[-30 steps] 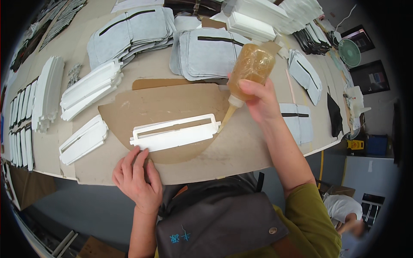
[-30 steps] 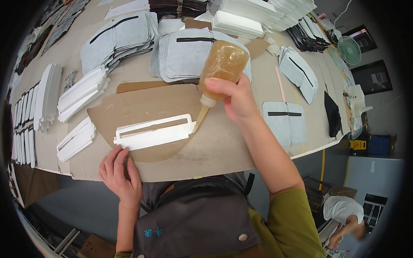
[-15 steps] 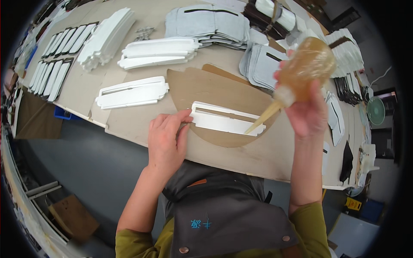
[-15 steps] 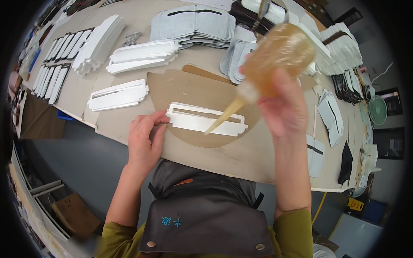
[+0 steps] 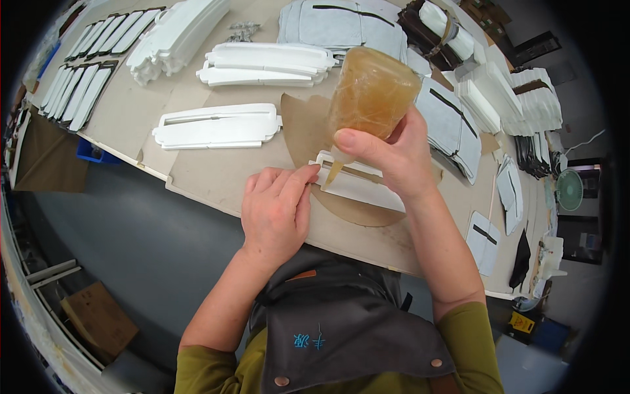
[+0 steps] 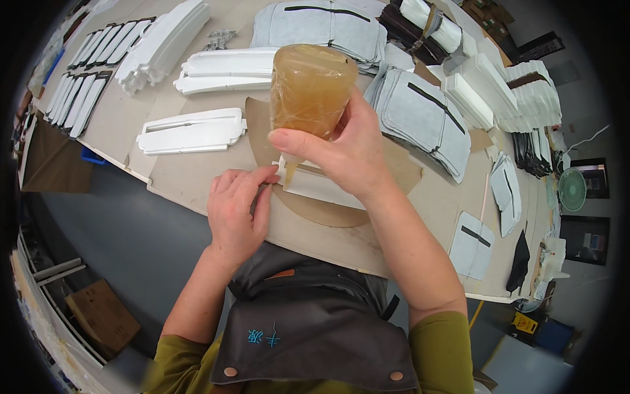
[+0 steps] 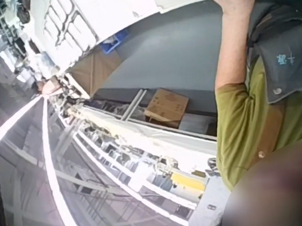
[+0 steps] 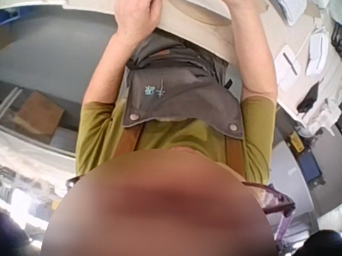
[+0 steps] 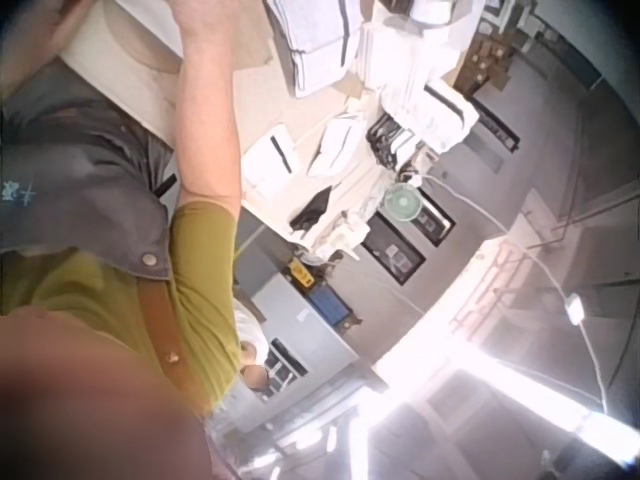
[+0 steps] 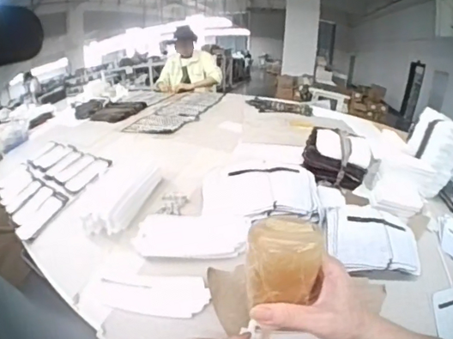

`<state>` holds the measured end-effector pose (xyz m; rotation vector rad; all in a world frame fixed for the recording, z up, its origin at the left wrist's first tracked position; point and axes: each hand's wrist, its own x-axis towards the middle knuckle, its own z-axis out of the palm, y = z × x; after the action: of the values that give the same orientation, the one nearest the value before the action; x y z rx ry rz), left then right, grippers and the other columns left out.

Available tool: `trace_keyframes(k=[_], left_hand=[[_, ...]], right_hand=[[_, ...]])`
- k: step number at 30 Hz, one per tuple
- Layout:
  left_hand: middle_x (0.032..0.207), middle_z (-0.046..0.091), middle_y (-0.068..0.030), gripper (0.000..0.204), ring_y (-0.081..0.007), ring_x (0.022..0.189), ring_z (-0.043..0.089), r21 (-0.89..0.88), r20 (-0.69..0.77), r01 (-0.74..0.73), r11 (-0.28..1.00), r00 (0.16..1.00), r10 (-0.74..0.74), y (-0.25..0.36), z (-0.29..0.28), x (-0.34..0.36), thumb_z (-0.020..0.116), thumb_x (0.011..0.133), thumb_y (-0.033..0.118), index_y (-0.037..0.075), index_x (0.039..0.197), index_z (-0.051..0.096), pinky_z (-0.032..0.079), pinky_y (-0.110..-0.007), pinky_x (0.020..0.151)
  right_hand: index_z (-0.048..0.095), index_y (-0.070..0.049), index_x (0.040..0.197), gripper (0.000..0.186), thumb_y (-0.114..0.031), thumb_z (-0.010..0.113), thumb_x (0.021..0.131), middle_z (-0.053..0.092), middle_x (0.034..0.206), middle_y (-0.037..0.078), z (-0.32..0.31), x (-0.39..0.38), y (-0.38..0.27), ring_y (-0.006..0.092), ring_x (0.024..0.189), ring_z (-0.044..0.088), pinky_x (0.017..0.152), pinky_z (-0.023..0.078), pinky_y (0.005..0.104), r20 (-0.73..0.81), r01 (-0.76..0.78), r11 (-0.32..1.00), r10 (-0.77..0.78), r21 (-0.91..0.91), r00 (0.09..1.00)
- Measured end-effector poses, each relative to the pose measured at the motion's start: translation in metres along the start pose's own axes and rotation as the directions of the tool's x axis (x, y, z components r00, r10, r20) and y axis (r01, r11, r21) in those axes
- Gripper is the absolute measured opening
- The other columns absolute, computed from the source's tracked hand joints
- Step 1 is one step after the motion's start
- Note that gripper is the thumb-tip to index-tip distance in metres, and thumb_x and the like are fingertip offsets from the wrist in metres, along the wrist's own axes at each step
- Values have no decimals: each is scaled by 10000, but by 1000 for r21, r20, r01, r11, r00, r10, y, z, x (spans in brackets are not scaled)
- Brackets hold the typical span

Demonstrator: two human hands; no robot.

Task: Assembling and gluing zipper components for leather bags in a factory workshop.

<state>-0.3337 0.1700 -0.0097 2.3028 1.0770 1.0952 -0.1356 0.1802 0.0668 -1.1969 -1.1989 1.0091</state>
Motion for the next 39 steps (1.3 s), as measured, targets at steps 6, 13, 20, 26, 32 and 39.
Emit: trace_keyframes(k=[6,13,20,26,32,39], left_hand=[[968,740,17,353,-227,881,637,-6,12,5,1000,1000,-5,4,0,1,679,847,-35,99,1172,694,448,-359,812],[976,738,34,324,-205,900,635,28,33,18,999,999,-19,3,0,0,684,862,5,116,1166,698,450,-354,837],[959,734,39,329,-209,876,634,35,41,3,999,999,-5,5,0,1,691,854,-8,119,1158,700,446,-349,827],[953,728,11,338,-242,868,621,29,41,-16,999,999,15,3,1,2,674,848,-39,95,1157,696,429,-353,825],[971,743,-12,348,-245,877,619,5,63,11,1000,998,-11,6,0,2,672,856,-66,74,1174,693,436,-351,857],[991,759,-40,338,-211,906,624,-110,117,179,978,979,-166,14,-5,6,684,888,-47,45,1214,686,455,-353,895]], right_hand=[[576,8,1283,641,-141,921,763,681,1134,75,-18,-1,-2,140,1013,665,876,560,305,23,-6,998,8,-62,1000],[591,1,1278,627,-132,913,757,690,1119,68,-12,3,2,139,991,665,863,556,304,21,10,1000,-11,20,1000],[605,9,1265,617,-124,913,747,698,1104,73,-40,-7,-1,128,976,664,863,553,296,30,-12,1000,13,-18,999],[602,30,1275,636,-121,911,739,701,1097,78,-64,-15,-2,132,959,674,860,552,295,38,-47,998,48,-29,998],[605,25,1280,657,-129,918,722,712,1077,70,-87,-26,-1,127,945,677,859,550,289,-7,-78,996,78,-33,997],[618,16,1287,672,-116,919,700,716,1086,52,-121,-48,0,130,969,676,884,544,296,-96,-43,997,36,-70,995]])
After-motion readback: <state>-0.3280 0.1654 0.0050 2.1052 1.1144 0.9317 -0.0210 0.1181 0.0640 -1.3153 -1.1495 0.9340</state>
